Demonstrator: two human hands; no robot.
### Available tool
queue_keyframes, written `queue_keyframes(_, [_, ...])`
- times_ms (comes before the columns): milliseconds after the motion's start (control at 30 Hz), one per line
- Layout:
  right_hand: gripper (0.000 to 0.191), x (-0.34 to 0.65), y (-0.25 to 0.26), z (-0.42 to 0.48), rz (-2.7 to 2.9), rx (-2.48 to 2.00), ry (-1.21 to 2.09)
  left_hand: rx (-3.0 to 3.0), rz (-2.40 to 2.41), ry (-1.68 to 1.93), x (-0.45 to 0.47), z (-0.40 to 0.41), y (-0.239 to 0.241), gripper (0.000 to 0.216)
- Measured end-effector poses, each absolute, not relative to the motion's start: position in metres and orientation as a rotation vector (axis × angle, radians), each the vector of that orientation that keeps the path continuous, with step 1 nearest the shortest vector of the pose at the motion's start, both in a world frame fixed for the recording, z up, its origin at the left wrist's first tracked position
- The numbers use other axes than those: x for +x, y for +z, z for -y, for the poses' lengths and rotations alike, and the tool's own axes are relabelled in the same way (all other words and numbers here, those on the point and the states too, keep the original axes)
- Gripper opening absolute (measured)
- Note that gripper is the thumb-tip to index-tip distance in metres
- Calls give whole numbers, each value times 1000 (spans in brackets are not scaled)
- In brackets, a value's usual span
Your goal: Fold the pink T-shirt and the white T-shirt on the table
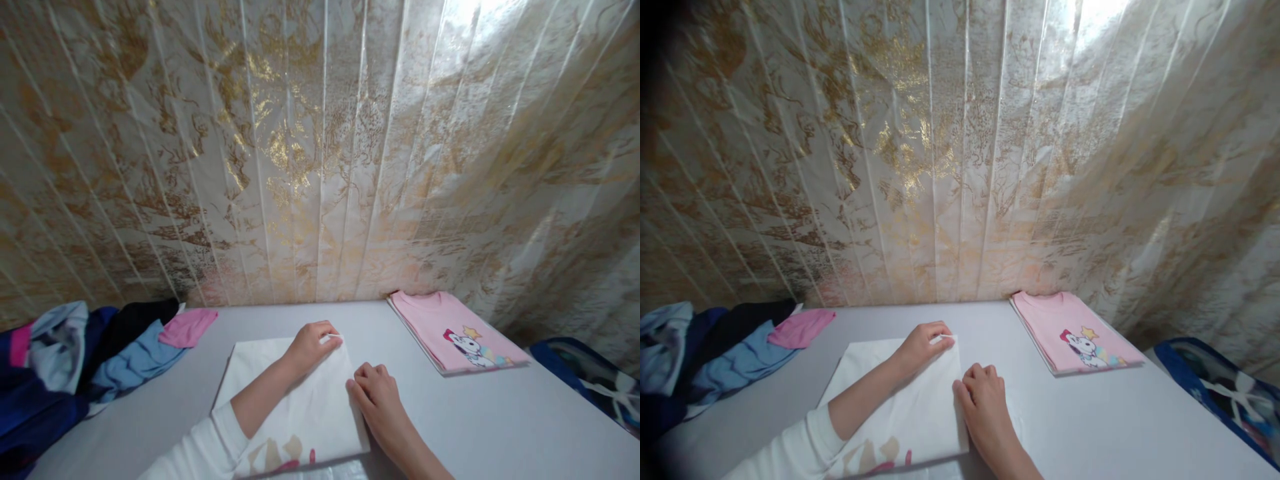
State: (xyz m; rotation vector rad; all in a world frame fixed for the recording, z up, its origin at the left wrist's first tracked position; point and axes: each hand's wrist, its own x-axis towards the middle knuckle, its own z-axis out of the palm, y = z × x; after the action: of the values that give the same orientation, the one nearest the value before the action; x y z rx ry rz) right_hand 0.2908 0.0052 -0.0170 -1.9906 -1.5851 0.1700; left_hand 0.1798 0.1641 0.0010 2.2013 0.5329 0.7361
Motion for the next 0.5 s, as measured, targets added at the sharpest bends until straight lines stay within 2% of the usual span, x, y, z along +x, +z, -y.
queue_keyframes(133, [41,288,-9,-1,1766,-2124,52,2332,-595,697,180,-161,-3,13])
queue_keyframes(267, [34,292,-3,2,1912,-2253,-70,2448,-646,646,180,-160,-9,13])
queue_keyframes(400, [17,292,3,4,1881,-2229,-140,2500,-665,650,180,-161,-11,18])
queue_keyframes(500, [4,284,2,4,1843,-2125,-217,2497,-679,663,181,-162,-11,11])
